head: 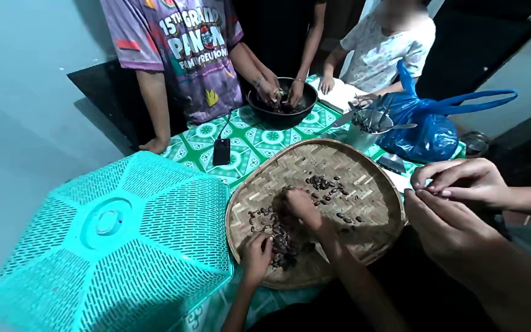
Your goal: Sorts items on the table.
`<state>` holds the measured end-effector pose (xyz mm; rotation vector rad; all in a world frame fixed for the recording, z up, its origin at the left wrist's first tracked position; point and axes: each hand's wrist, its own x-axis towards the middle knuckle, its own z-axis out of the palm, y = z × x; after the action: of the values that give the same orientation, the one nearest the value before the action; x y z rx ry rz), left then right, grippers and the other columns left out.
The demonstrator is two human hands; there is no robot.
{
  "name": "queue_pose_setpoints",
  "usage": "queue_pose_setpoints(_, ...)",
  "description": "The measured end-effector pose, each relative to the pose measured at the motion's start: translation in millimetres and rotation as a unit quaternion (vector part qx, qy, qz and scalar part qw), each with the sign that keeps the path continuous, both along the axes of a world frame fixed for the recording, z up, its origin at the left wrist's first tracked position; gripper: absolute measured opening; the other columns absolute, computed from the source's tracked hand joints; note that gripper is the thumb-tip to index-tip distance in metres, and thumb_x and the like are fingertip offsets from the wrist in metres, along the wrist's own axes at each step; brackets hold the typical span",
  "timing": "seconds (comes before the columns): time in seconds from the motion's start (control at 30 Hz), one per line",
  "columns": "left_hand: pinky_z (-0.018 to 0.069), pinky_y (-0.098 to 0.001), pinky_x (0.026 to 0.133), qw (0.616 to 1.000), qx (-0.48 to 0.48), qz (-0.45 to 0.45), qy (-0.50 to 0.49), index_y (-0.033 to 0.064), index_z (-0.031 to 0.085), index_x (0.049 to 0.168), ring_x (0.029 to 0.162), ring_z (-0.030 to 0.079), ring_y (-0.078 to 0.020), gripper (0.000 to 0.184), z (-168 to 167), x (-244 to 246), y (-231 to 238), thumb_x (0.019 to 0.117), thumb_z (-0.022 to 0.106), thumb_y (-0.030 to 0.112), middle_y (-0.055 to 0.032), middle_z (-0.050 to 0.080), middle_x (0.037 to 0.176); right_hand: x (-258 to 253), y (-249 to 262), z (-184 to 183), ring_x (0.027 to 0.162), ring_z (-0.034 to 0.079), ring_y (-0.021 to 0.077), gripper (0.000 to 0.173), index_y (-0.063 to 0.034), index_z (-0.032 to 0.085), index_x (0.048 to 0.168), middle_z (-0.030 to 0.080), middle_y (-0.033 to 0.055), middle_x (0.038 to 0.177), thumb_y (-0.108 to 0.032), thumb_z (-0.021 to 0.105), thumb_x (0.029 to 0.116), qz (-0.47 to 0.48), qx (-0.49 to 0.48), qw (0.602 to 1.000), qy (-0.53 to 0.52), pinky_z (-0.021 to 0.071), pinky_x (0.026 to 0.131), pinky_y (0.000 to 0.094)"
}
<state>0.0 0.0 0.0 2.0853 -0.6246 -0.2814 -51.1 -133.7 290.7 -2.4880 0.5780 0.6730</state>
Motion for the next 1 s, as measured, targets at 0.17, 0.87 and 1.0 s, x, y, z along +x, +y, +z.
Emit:
queue_pose_setpoints(0.17, 0.0554, -0.0415, 0.087, 0.994, -0.068, 0.051, 0.075, -0.0134, 0.048, 0.140, 0.098, 0.067, -0.0311, 0.041, 6.6, 0.0, -0.1, 0.1005, 0.052, -0.001, -0.0283, 0.064, 0.117, 10.8, 16.9, -23.4, 0.140, 0.048, 0.0336, 0.036, 0.0166, 0.048, 0.139, 0.051, 0.0298, 0.146, 0.007, 0.044, 0.1042, -0.007, 0.104, 0.995, 0.002, 0.0327, 0.116, 0.0361)
queue_pose_setpoints(0.87, 0.0540, -0.0257, 0.080, 0.972, -0.181, 0.118, 0.096, -0.0163, 0.061, 0.115, 0.086, 0.066, -0.0117, 0.022, -3.5, 6.1, 2.7, 0.0984, 0.056, -0.003, -0.0217, 0.069, 0.103, 34.7, 2.8, -275.4, 0.094, 0.068, 0.0276, 0.020, 0.0090, 0.068, 0.109, 0.070, 0.0213, 0.100, -0.004, 0.055, 0.1000, -0.009, 0.246, 0.915, -0.319, 0.0530, 0.090, 0.0431)
queue_pose_setpoints(1.0, 0.0536, -0.0193, 0.065, 0.958, -0.213, 0.137, 0.132, -0.0134, 0.060, 0.103, 0.068, 0.061, -0.0035, 0.013, -4.5, 9.8, 1.5, 0.0970, 0.058, -0.002, -0.0105, 0.065, 0.088, 34.1, -4.7, -279.4, 0.092, 0.067, 0.0244, 0.025, 0.0094, 0.064, 0.116, 0.069, 0.0206, 0.103, -0.002, 0.057, 0.0952, 0.032, 0.276, 0.899, -0.338, 0.0543, 0.085, 0.0375)
